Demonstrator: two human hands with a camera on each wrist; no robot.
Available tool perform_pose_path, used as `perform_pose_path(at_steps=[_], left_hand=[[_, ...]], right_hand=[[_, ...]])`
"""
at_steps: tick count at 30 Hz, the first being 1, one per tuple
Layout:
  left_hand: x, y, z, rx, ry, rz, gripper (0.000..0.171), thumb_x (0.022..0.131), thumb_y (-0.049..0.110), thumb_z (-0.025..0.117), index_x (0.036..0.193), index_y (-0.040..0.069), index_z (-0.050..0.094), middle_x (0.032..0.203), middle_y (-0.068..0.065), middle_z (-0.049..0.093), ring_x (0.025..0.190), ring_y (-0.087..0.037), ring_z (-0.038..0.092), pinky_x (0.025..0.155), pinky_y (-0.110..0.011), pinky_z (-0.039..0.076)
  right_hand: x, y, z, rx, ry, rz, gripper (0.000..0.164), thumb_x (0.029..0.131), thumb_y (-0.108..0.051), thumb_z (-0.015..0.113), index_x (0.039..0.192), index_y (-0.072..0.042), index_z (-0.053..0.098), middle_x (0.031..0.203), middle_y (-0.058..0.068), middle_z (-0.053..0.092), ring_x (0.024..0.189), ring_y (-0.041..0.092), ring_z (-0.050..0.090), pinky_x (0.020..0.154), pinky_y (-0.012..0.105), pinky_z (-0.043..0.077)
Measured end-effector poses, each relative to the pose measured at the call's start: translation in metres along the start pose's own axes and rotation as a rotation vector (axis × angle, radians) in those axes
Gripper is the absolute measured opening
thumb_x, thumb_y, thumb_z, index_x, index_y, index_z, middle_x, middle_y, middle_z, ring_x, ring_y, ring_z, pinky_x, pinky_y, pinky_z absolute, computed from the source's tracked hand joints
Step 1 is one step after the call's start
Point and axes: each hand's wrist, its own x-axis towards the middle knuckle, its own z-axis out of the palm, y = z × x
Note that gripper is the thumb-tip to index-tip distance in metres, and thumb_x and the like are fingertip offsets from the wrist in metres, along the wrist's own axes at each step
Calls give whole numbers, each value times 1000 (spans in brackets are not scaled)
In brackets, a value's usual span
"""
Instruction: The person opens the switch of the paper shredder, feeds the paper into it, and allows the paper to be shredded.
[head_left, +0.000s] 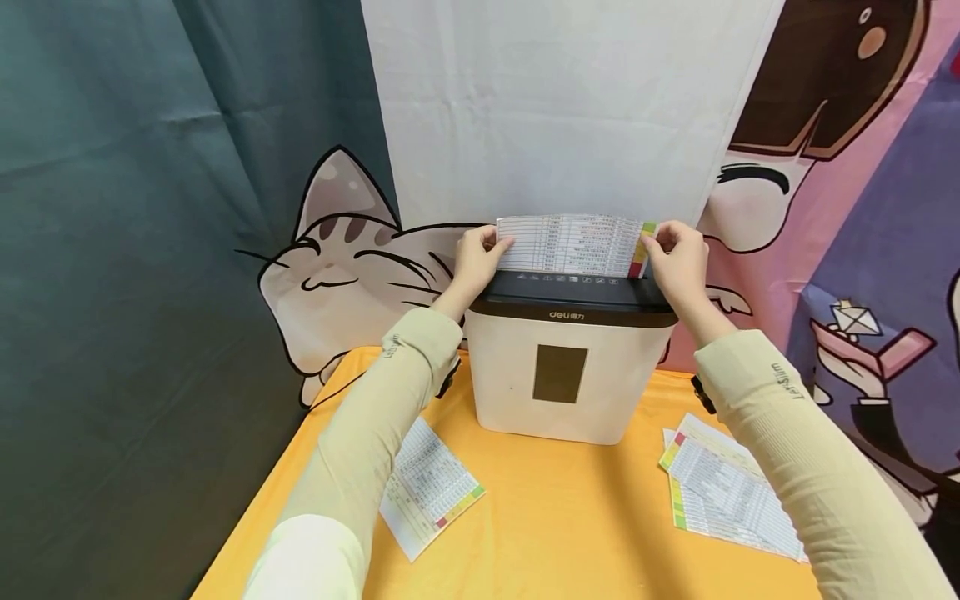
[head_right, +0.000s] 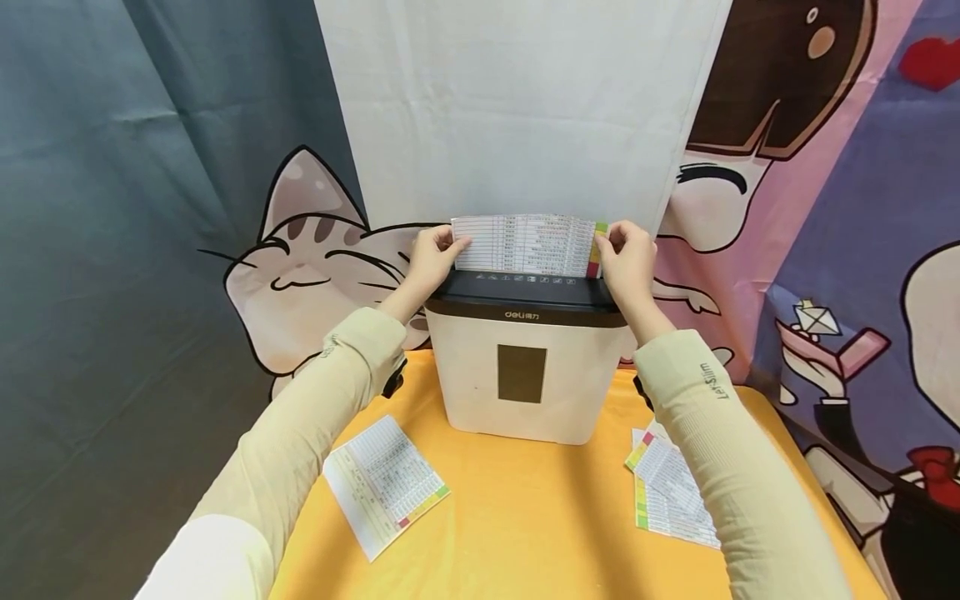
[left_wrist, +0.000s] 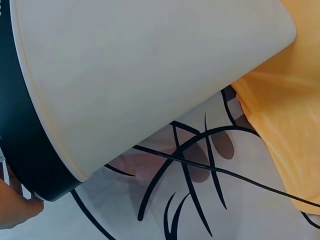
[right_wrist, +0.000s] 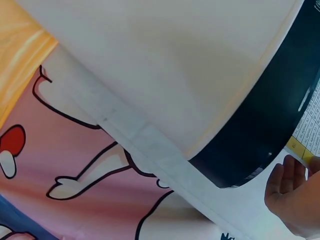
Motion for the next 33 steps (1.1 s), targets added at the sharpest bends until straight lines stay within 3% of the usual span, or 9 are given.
perform_pose_path(at_steps=[8, 17, 21, 29, 33], left_hand=[[-5, -5, 0, 55, 3, 25, 28, 90, 18, 65, 70, 1, 56, 71, -10, 58, 67, -15, 45, 63, -19, 32], [-5, -5, 0, 15, 12, 31, 18, 89, 17, 65, 91, 0, 71, 85, -16, 69, 75, -20, 56, 68, -20, 40], [-8, -9, 1, 26, -13, 19, 17, 89, 17, 65, 91, 1, 72, 85, -15, 70, 76, -21, 58, 69, -23, 43], [-13, -14, 0, 178, -56, 38, 14, 89, 18, 65, 93, 7, 72, 92, -9, 72, 85, -22, 65, 85, -34, 48], [-12, -17, -1, 172, -31, 46, 14, 90, 19, 64, 94, 7, 72, 91, -9, 73, 85, -22, 65, 84, -35, 48]], right_hand=[[-5, 8, 3, -64, -64, -17, 19, 92, -12, 59, 84, 6, 57, 80, 18, 57, 67, 10, 41, 63, 22, 34], [-9, 14, 5, -55, -71, -42, 19, 92, -10, 59, 94, 7, 67, 85, 23, 63, 60, -7, 38, 64, 20, 34], [-11, 17, 5, -66, -100, -63, 18, 92, -10, 59, 94, 7, 67, 86, 25, 64, 63, 1, 42, 69, 25, 35], [-15, 25, 7, -66, -152, -99, 18, 92, -7, 58, 94, 9, 66, 87, 28, 64, 72, 23, 50, 91, 43, 35], [-15, 23, 6, -69, -150, -95, 19, 92, -9, 59, 95, 8, 66, 87, 27, 64, 71, 19, 48, 80, 34, 38]])
